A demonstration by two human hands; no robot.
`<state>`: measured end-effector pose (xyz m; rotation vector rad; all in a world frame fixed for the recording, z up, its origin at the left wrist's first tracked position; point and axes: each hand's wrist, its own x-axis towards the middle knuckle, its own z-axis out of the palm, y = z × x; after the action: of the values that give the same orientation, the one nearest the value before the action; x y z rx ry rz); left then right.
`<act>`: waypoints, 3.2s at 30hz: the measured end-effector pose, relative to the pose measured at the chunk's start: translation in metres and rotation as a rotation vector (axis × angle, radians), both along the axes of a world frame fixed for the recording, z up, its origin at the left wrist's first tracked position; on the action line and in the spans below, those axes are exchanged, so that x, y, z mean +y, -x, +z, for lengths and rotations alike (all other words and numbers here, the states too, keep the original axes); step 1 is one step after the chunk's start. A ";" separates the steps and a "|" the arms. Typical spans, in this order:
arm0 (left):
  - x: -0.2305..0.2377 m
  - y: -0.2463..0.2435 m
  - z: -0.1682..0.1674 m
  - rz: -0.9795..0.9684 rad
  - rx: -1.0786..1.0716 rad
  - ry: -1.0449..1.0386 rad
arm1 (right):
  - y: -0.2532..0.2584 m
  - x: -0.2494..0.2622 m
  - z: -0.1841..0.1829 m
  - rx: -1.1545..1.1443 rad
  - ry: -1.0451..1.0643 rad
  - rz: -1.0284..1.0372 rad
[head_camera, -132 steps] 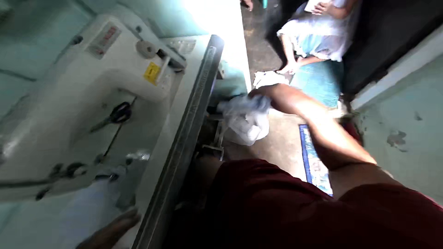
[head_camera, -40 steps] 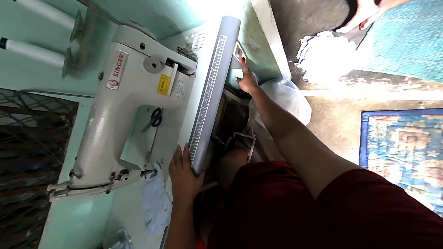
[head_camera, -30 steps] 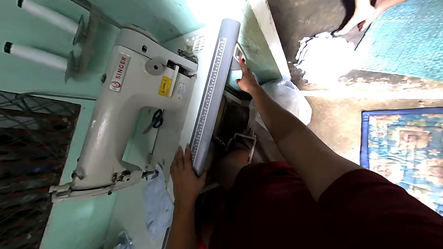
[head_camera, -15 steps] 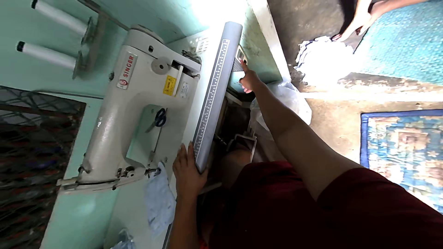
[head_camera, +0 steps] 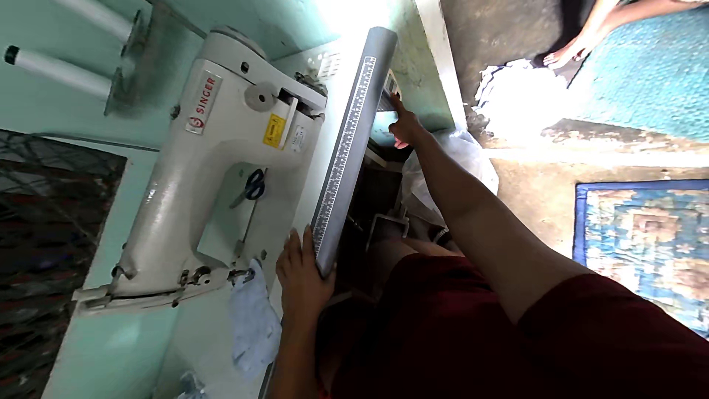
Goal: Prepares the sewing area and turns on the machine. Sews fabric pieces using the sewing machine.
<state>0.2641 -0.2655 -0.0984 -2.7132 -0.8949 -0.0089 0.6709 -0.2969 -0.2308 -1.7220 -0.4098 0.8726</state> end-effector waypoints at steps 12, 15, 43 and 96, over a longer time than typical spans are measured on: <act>0.002 0.002 -0.002 -0.029 -0.003 -0.003 | -0.001 0.002 0.000 -0.034 0.039 -0.002; 0.002 0.002 -0.002 -0.014 0.000 0.007 | -0.004 0.001 -0.008 -0.035 0.014 0.012; 0.003 0.004 -0.004 -0.022 -0.035 0.004 | -0.004 0.002 -0.003 -0.099 0.050 0.016; 0.004 0.005 -0.004 -0.040 -0.061 0.052 | 0.121 -0.029 -0.114 0.010 0.285 0.159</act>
<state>0.2587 -0.2610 -0.1023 -2.7928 -0.8692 -0.0779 0.5498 -0.3254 -0.3447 -1.9644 -0.4358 1.0959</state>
